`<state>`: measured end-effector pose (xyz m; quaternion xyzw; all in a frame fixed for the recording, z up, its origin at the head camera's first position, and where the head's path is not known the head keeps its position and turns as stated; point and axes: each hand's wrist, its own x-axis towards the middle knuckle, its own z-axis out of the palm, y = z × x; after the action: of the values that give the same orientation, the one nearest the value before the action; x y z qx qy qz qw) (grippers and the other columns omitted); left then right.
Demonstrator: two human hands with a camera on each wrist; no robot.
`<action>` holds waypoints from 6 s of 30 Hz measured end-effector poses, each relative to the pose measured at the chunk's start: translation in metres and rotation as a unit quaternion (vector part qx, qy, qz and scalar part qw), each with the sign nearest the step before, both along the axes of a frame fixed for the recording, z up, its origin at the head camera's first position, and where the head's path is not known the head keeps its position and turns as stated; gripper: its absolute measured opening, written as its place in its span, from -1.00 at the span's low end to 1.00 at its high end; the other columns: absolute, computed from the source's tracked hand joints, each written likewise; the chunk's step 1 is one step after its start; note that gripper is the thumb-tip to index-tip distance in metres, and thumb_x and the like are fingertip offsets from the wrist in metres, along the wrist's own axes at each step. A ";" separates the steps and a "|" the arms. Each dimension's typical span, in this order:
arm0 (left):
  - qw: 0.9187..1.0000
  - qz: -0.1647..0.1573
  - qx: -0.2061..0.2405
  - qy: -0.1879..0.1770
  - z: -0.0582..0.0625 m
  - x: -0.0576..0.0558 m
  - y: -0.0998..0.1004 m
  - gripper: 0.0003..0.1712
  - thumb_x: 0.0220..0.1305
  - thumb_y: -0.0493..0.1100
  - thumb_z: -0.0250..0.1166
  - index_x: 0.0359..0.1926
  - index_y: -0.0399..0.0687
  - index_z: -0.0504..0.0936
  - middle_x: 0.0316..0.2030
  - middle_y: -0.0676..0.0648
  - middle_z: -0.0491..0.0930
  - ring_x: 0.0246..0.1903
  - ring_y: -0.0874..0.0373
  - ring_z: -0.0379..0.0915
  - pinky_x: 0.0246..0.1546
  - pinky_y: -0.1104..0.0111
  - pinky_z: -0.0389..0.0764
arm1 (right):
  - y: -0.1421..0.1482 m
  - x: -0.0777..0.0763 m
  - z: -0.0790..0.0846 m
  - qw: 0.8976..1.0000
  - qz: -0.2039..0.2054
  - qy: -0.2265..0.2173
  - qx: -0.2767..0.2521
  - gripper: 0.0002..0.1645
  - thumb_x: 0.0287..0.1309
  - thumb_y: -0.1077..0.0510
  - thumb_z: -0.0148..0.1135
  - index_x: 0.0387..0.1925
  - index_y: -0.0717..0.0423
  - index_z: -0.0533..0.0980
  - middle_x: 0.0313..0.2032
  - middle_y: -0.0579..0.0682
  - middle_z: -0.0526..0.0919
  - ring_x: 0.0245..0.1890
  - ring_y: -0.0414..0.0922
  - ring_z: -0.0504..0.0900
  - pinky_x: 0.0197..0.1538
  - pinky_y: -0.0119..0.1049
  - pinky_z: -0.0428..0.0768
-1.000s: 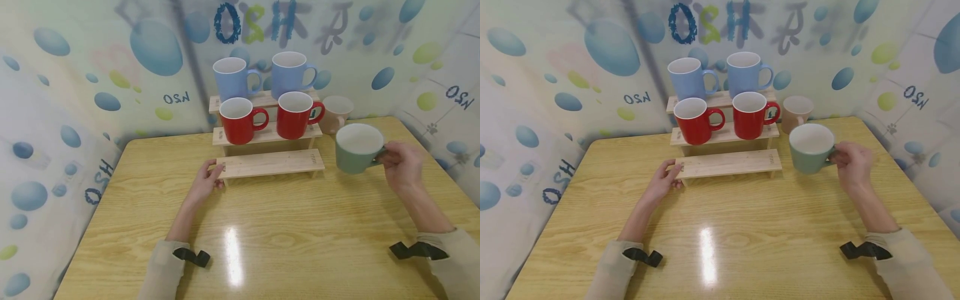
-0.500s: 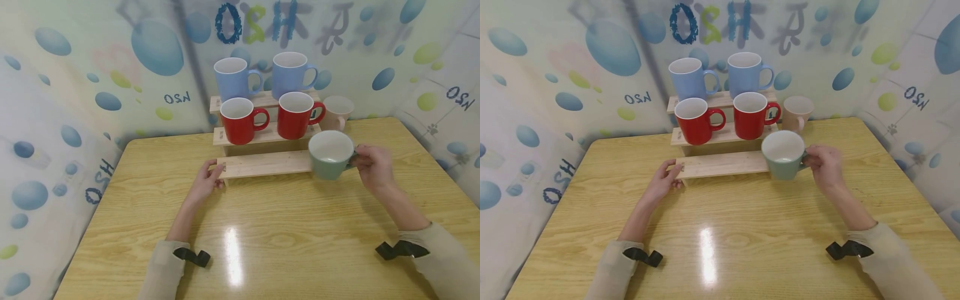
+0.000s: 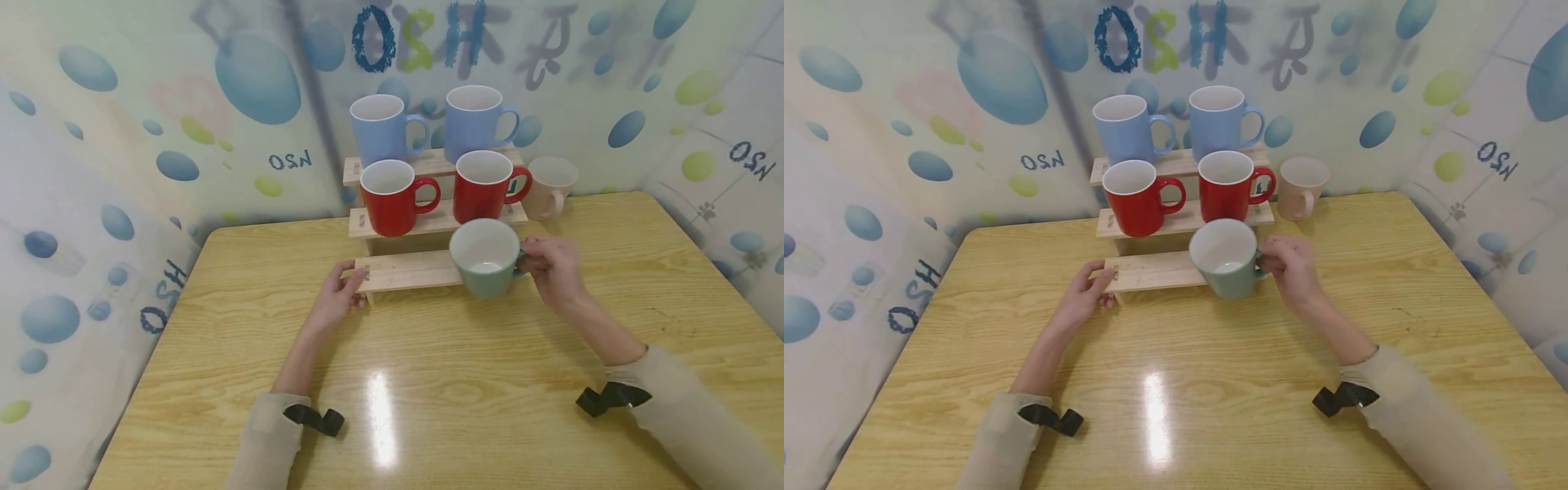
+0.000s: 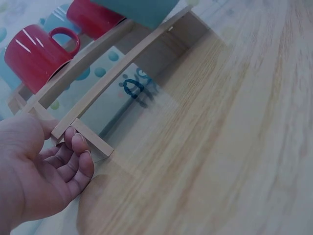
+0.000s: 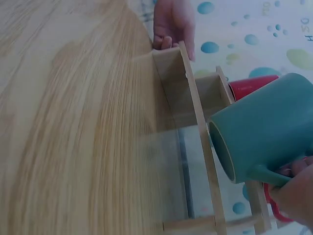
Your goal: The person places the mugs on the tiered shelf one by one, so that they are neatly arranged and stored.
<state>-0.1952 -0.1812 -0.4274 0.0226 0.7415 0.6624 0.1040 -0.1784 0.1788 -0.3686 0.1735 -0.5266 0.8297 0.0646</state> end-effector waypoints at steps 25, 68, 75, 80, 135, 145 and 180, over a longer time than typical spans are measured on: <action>1.000 0.002 0.006 0.003 0.001 -0.001 0.002 -0.47 0.59 -0.02 0.06 0.40 -0.20 0.24 -0.17 -0.18 0.58 -0.44 0.16 0.47 -0.38 0.42 0.53 | -0.089 -0.016 -0.017 0.996 0.046 -0.071 0.016 -0.56 0.26 0.35 -0.10 -0.73 0.13 0.12 -0.70 -0.09 0.10 -0.62 -0.16 0.06 -0.42 -0.37 0.14; 1.000 0.002 0.006 -0.004 0.001 0.000 0.001 -0.44 0.58 -0.01 0.07 0.42 -0.18 0.21 -0.11 -0.20 0.57 -0.43 0.18 0.49 -0.37 0.44 0.56 | -0.106 -0.029 -0.021 0.993 0.055 -0.033 0.096 -0.65 0.37 0.25 -0.03 -0.58 0.20 0.29 -0.60 -0.05 0.31 -0.45 -0.13 0.31 -0.26 -0.33 0.32; 1.000 0.000 0.005 -0.003 0.002 0.000 0.001 -0.43 0.59 -0.02 0.06 0.41 -0.23 0.20 -0.12 -0.18 0.56 -0.44 0.17 0.50 -0.35 0.43 0.58 | -0.093 -0.029 -0.015 0.982 0.054 -0.050 0.173 -0.75 0.42 0.17 0.00 -0.36 0.24 0.45 -0.35 0.02 0.54 -0.15 -0.02 0.45 0.07 -0.23 0.41; 1.000 0.002 0.002 -0.004 0.002 0.000 0.001 -0.42 0.59 -0.01 0.06 0.42 -0.24 0.18 -0.06 -0.20 0.54 -0.44 0.18 0.50 -0.34 0.44 0.58 | -0.082 -0.030 -0.014 0.981 0.055 -0.054 0.180 -0.80 0.44 0.16 -0.02 -0.19 0.12 0.53 -0.23 -0.02 0.64 -0.01 0.07 0.50 0.17 -0.16 0.41; 1.000 0.006 0.000 -0.016 0.002 0.001 0.001 -0.44 0.59 0.02 0.06 0.41 -0.14 0.19 0.06 -0.22 0.50 -0.43 0.17 0.48 -0.35 0.44 0.54 | 0.118 -0.062 -0.031 0.976 -0.120 -0.086 0.162 -0.90 0.45 0.26 0.09 -0.08 0.12 0.51 -0.23 -0.19 0.71 -0.19 -0.32 0.70 -0.05 -0.52 0.54; 1.000 0.002 -0.009 -0.011 0.001 0.000 -0.001 -0.41 0.59 0.06 0.05 0.42 -0.14 0.19 0.01 -0.22 0.53 -0.41 0.17 0.50 -0.38 0.43 0.49 | 0.109 -0.086 -0.030 0.970 -0.138 -0.110 0.169 -0.87 0.44 0.27 0.08 -0.12 0.15 0.55 -0.24 -0.20 0.64 -0.17 -0.33 0.62 0.00 -0.55 0.52; 1.000 0.000 0.003 -0.003 0.001 0.001 0.001 -0.45 0.60 0.00 0.04 0.40 -0.19 0.20 0.05 -0.23 0.49 -0.42 0.18 0.46 -0.36 0.43 0.54 | 0.078 -0.098 -0.015 0.965 -0.151 -0.153 0.150 -0.48 0.46 0.21 0.04 -0.65 0.39 0.39 -0.49 -0.09 0.58 -0.36 -0.19 0.49 -0.12 -0.43 0.50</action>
<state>-0.1945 -0.1803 -0.4261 0.0214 0.7392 0.6647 0.1063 -0.2766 0.2564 -0.3836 -0.0294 -0.6690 0.7383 0.0804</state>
